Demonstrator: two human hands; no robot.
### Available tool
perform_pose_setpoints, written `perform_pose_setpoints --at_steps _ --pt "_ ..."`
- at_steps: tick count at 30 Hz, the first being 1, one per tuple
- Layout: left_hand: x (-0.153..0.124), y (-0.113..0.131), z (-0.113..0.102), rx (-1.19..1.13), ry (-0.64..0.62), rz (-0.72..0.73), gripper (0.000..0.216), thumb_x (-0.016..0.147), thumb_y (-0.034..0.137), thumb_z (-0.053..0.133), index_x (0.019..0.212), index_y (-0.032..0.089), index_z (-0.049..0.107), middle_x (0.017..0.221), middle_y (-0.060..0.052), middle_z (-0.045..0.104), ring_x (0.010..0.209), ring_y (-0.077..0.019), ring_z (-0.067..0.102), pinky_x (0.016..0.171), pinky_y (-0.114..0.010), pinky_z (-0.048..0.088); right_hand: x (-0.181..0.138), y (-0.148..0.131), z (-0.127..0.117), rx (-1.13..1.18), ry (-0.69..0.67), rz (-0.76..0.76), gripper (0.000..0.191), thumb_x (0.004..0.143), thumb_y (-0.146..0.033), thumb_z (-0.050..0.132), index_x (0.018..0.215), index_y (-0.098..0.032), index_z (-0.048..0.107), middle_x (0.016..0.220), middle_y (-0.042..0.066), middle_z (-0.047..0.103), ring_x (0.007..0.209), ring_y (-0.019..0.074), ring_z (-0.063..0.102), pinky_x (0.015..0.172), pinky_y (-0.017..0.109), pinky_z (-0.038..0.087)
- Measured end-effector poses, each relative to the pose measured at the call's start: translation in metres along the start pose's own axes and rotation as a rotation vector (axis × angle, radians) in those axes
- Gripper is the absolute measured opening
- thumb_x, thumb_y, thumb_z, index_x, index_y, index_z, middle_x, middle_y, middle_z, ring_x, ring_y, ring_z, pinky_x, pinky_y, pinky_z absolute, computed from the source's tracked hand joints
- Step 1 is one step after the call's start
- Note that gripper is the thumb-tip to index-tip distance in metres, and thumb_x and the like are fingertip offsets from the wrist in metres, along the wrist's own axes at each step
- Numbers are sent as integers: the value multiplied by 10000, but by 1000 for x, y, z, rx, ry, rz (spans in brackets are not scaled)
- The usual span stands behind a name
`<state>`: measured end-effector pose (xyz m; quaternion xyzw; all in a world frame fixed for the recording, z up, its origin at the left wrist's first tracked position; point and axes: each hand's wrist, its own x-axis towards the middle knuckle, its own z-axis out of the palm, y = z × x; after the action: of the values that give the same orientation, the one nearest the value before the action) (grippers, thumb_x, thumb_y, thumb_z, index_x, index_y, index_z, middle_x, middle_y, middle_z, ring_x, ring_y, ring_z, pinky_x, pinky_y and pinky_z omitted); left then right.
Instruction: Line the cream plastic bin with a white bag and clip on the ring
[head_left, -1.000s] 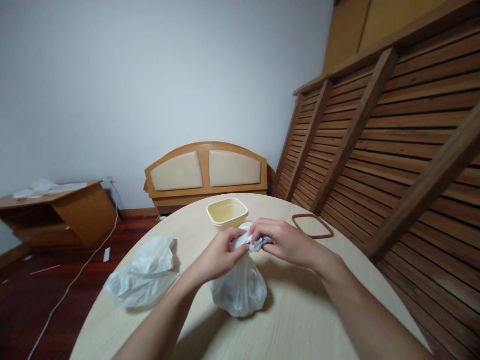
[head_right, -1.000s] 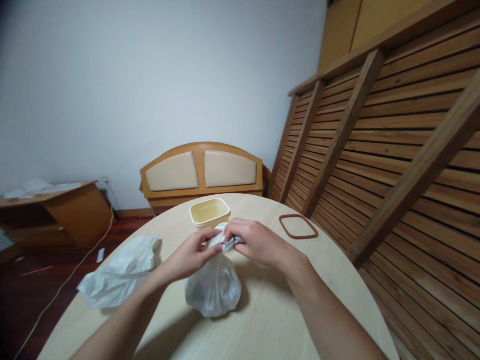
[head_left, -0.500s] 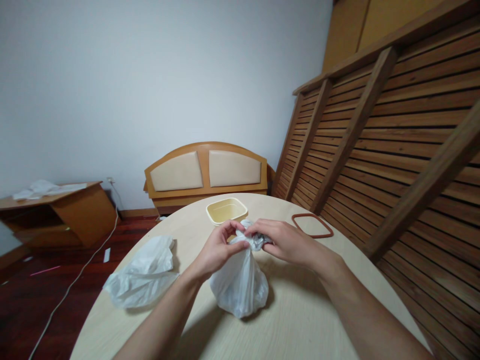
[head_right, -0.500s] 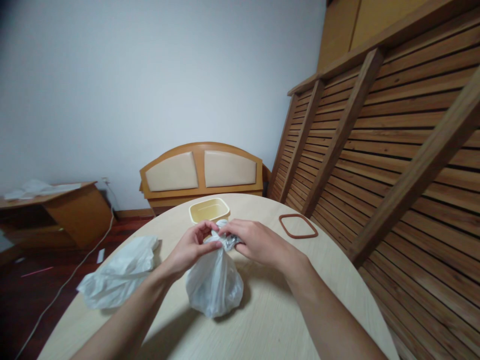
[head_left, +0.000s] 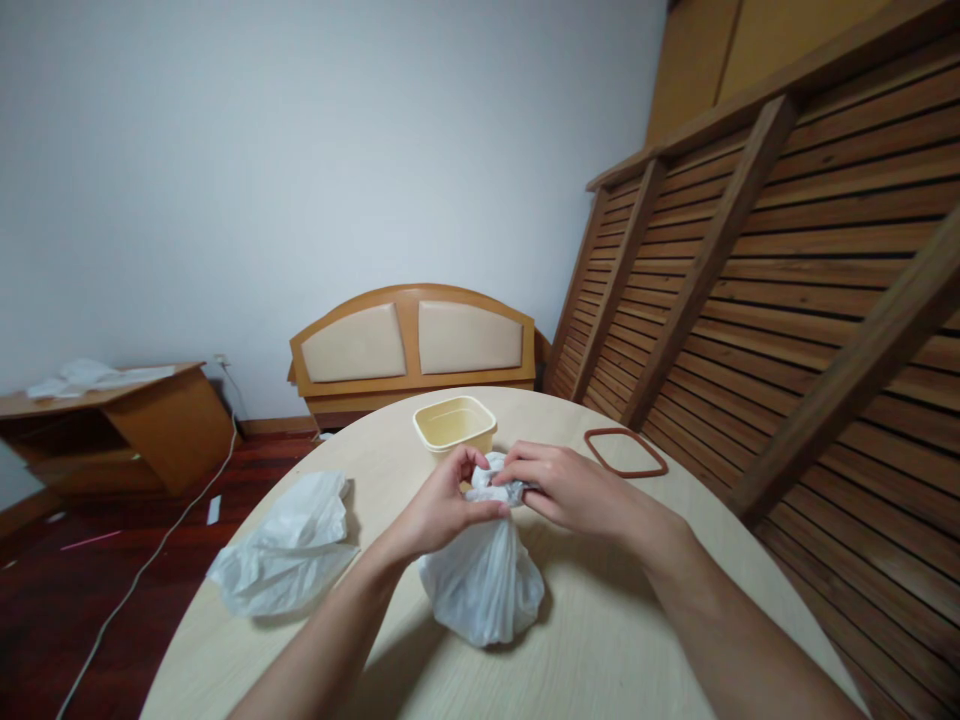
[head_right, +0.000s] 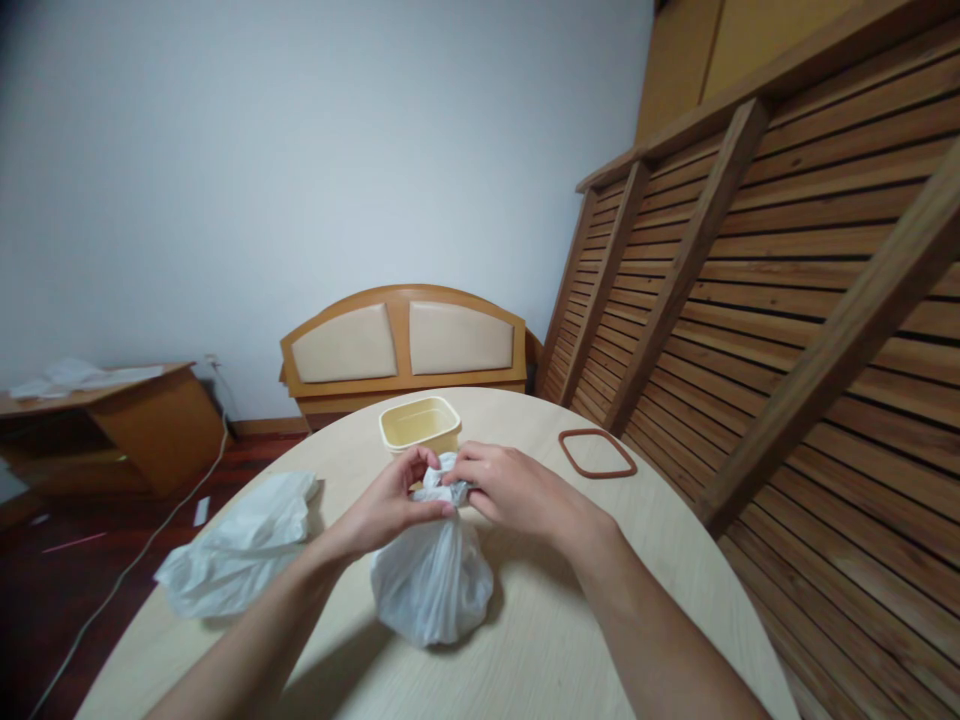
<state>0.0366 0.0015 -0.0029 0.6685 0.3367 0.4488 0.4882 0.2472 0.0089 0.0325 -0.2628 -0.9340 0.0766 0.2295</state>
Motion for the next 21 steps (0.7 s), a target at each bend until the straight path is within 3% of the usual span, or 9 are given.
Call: perform_pose_setpoints --at_steps 5,13,16,21 --pt "0 -1 6 -5 125 -5 429 637 226 839 856 199 471 810 31 622 754 -139 563 683 -230 410 -1 1 -3 98 1 -6 386 838 -7 580 1112 -226 740 1109 56 712 1004 191 672 899 301 493" --pt "5 -6 6 -88 267 -54 415 531 127 794 795 195 481 675 65 609 632 -120 552 600 -207 392 5 -13 -1 240 37 -4 282 784 -8 630 943 -208 751 1062 38 693 963 168 663 886 280 489" --pt "5 -3 8 -26 289 17 373 552 164 814 791 183 529 688 52 604 651 -125 548 616 -215 404 9 -21 4 274 114 34 216 800 -45 641 927 -208 705 1007 29 704 962 181 656 887 297 477" --pt "2 6 13 43 307 95 374 611 258 844 883 177 601 876 -13 674 820 -167 622 698 -234 452 14 -27 9 393 290 205 252 783 -43 619 968 -212 604 959 2 693 857 156 659 757 256 470"
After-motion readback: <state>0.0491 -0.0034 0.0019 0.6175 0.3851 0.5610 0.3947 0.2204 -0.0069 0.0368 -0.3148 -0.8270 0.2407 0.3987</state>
